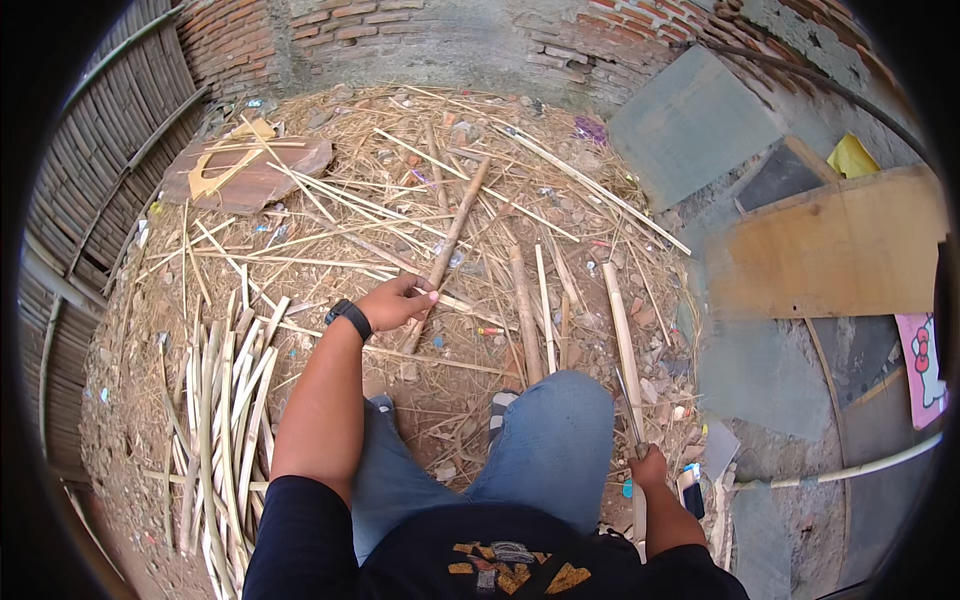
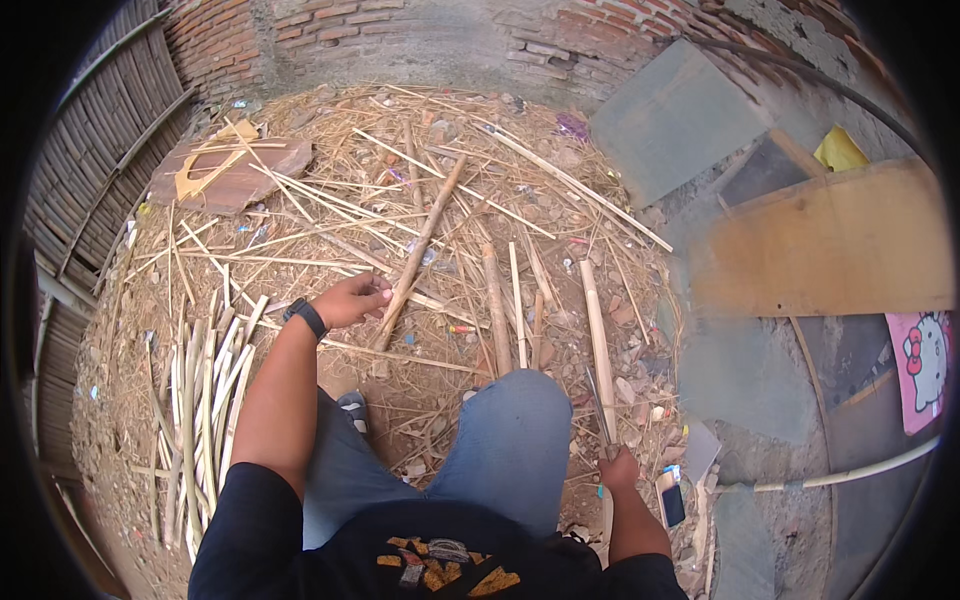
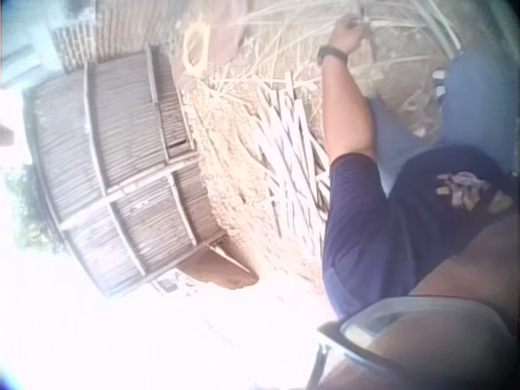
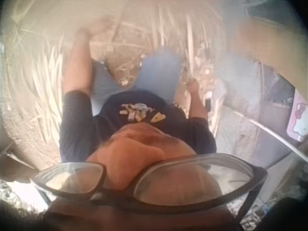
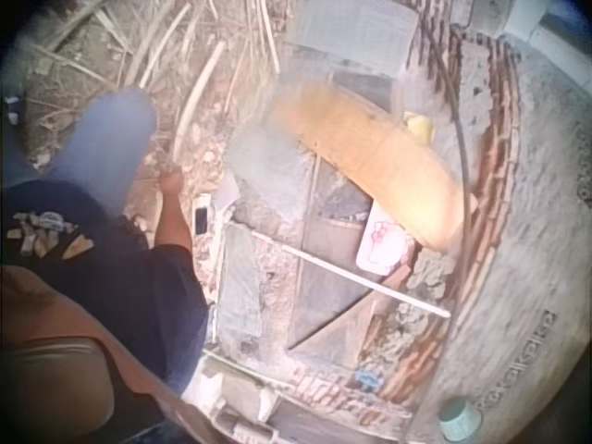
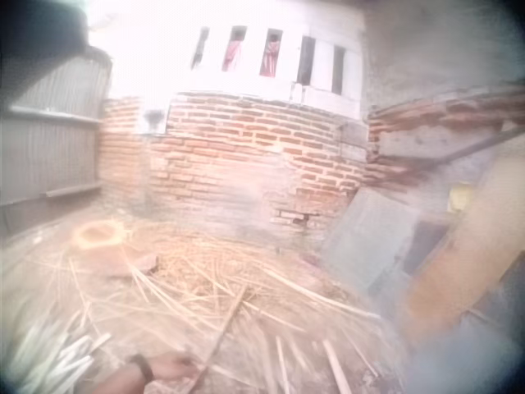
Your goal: The person sits on the ground and uses a knife to split a long bamboo pole into thin strips. They hold the pole with one hand and use the knife to pry and separate the bamboo fibers, dropping the finished strips onto a pile on the ground.
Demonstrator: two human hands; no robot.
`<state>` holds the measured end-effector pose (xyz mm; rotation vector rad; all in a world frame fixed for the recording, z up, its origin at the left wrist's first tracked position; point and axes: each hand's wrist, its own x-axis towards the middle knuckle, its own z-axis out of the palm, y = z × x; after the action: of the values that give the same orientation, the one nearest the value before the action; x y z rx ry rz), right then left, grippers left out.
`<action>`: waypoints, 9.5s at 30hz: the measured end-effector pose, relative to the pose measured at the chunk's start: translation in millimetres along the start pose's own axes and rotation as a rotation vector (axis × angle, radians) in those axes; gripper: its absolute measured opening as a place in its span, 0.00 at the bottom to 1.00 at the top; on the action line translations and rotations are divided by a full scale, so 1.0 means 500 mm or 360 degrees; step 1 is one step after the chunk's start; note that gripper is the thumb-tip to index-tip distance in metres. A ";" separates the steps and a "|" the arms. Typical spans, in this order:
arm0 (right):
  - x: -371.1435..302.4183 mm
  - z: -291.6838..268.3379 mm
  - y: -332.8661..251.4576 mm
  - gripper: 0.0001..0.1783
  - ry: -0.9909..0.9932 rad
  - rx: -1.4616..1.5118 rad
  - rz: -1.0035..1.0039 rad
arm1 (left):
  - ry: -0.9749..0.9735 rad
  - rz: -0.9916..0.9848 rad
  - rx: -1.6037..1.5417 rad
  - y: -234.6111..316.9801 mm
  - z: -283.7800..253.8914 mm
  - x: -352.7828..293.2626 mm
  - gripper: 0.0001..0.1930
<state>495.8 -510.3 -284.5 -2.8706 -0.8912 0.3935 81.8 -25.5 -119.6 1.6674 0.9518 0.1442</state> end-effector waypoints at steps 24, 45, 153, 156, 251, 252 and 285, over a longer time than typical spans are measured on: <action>-0.017 -0.056 -0.065 0.27 -0.0062 -0.0169 0.0162 | 0.0036 0.0186 0.0370 -0.029 -0.009 -0.004 0.22; -0.069 -0.429 -0.052 0.18 0.0822 0.0499 -0.0165 | 0.0103 0.0459 -0.0075 0.080 0.042 0.044 0.20; -0.153 -0.040 -1.056 0.25 -0.0566 0.1179 -0.1219 | 0.1794 0.1743 -0.0975 0.144 -0.204 -0.285 0.15; -0.114 0.047 -1.046 0.25 -0.0776 0.0571 -0.1129 | 0.1921 0.1670 -0.1057 0.125 -0.206 -0.274 0.15; -0.181 -0.116 -1.084 0.24 -0.0414 0.1450 -0.1445 | 0.2347 0.1604 -0.1228 0.083 -0.251 -0.266 0.23; -0.182 -0.100 -1.076 0.23 -0.0418 0.1313 -0.1379 | 0.2340 0.1606 -0.1227 0.080 -0.252 -0.265 0.23; -0.174 -0.099 -1.076 0.21 -0.0314 0.1282 -0.1382 | 0.2294 0.1622 -0.1210 0.089 -0.245 -0.258 0.21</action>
<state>149.4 -119.2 -121.5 -1.5656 -1.4590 0.7076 -48.8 -16.5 9.1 0.9656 0.6826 2.2825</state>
